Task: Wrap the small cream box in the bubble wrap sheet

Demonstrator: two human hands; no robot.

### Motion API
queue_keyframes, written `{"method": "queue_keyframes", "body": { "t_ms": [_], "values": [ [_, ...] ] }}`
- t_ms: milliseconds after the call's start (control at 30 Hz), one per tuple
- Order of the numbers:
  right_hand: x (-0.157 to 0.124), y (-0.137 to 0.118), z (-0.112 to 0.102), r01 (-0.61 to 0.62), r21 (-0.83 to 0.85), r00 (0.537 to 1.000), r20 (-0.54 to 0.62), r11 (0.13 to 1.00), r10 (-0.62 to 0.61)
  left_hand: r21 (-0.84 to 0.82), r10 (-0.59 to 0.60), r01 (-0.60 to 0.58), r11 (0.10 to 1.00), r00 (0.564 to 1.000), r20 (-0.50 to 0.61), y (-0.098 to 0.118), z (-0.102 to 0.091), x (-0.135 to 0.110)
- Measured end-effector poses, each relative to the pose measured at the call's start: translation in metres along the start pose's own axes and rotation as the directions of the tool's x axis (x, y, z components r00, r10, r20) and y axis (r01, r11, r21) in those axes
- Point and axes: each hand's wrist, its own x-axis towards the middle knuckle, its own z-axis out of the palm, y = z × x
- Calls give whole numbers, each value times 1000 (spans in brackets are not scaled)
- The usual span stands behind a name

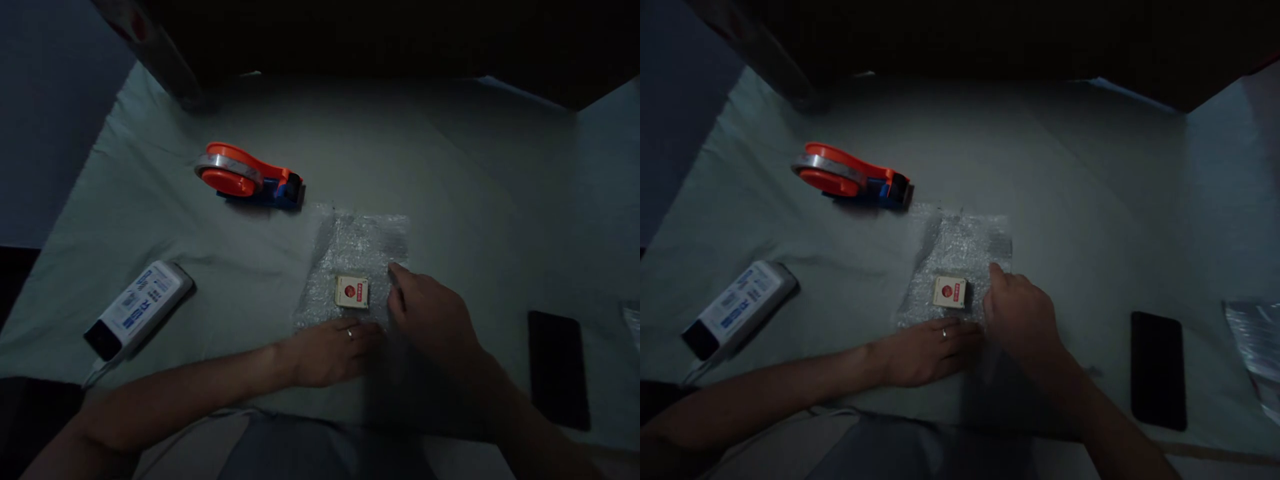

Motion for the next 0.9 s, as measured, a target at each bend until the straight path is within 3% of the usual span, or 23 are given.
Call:
{"method": "queue_keyframes", "body": {
  "t_ms": [100,167,267,333,467,567,700,900],
  "values": [
    [1,2,1,92,67,972,-223,994,-75,47,12,-14,999,999,44,2,0,1],
    [2,4,2,232,160,937,-303,959,-176,50,-25,22,998,998,54,2,0,2],
    [3,-1,9,429,319,889,-313,845,-333,17,-63,62,998,996,61,1,2,3],
    [5,-7,18,448,381,891,-269,809,-367,0,-69,70,998,995,76,0,6,3],
    [9,-11,32,394,488,918,-242,778,-314,10,-107,106,994,989,101,0,10,3],
    [7,1,31,283,536,939,-322,795,-117,3,-149,150,989,982,117,-1,7,4],
    [0,31,24,65,487,910,-387,871,148,-4,-211,215,977,963,166,-1,0,5],
    [-8,61,46,-95,409,903,-349,908,252,-8,-217,222,975,960,178,-2,2,8]
  ]
}}
